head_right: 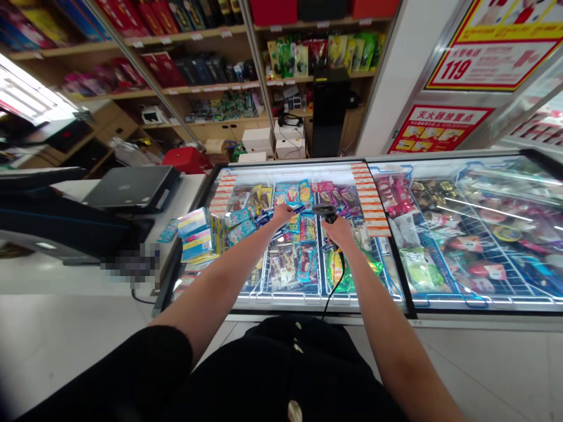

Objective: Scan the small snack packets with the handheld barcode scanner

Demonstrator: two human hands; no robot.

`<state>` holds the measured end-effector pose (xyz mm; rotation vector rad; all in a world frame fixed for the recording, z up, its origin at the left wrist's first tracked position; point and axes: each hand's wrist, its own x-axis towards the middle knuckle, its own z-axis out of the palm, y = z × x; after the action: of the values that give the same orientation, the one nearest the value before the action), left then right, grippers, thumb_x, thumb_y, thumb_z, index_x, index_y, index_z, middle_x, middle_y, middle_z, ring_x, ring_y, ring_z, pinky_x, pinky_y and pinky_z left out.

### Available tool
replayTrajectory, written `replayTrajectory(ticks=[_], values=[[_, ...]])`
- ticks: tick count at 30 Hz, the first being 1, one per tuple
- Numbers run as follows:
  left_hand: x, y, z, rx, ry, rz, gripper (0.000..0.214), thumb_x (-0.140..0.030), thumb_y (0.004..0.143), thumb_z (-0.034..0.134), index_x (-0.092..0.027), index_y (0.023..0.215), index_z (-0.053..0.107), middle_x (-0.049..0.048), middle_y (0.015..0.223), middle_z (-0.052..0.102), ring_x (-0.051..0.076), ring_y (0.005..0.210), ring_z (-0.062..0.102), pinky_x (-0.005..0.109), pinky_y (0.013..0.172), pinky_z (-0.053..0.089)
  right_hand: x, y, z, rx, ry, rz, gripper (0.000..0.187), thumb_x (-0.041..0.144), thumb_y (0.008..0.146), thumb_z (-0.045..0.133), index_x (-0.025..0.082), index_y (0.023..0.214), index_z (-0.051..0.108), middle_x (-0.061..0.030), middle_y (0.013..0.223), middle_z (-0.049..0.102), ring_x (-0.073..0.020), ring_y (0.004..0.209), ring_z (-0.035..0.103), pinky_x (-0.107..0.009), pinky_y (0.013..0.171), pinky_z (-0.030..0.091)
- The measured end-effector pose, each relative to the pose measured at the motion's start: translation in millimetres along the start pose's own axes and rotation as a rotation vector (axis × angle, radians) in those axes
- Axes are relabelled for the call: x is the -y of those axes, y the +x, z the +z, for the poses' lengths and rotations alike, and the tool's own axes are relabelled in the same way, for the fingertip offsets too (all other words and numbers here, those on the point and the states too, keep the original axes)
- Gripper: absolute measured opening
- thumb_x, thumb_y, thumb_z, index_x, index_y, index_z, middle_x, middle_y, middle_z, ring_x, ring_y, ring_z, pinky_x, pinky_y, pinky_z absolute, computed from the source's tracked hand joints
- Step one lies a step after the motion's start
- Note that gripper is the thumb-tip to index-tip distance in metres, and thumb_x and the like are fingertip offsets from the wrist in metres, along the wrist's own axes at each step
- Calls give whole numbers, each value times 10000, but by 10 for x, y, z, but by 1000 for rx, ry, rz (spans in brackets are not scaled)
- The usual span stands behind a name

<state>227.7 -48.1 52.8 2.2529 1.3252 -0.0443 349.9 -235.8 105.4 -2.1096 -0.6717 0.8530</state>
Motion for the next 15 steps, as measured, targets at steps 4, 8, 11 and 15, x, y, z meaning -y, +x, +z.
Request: replayTrajectory(ticks=[4,8,11,15], values=[[204,-85,-110,-31,13,-2,220,-273,775,571,-137,882,708,45,822,693,155,792,620,198,660,409,178,-74,155,43,-72,-48,151,270,757,614,166,686,531,-3,438,546,-128,329,510,-200,351,378],[350,-148,-188,-39,24,-16,213,-244,767,562,-142,893,700,54,872,695,163,827,622,201,676,419,321,-156,267,77,-100,-72,188,260,767,602,167,624,523,-5,407,527,-123,325,504,-195,360,376],[477,-174,-245,-27,50,-43,206,-224,770,546,-142,885,696,84,907,691,187,869,629,219,712,436,385,-198,299,76,-73,-55,181,249,761,611,166,621,531,-4,398,515,-129,333,507,-203,362,380],[653,-203,-317,-32,88,-167,264,-186,753,555,-114,984,661,165,1030,653,252,989,604,281,786,453,344,-170,248,17,-42,-14,187,266,760,617,172,624,528,-5,406,516,-132,340,503,-215,364,396]])
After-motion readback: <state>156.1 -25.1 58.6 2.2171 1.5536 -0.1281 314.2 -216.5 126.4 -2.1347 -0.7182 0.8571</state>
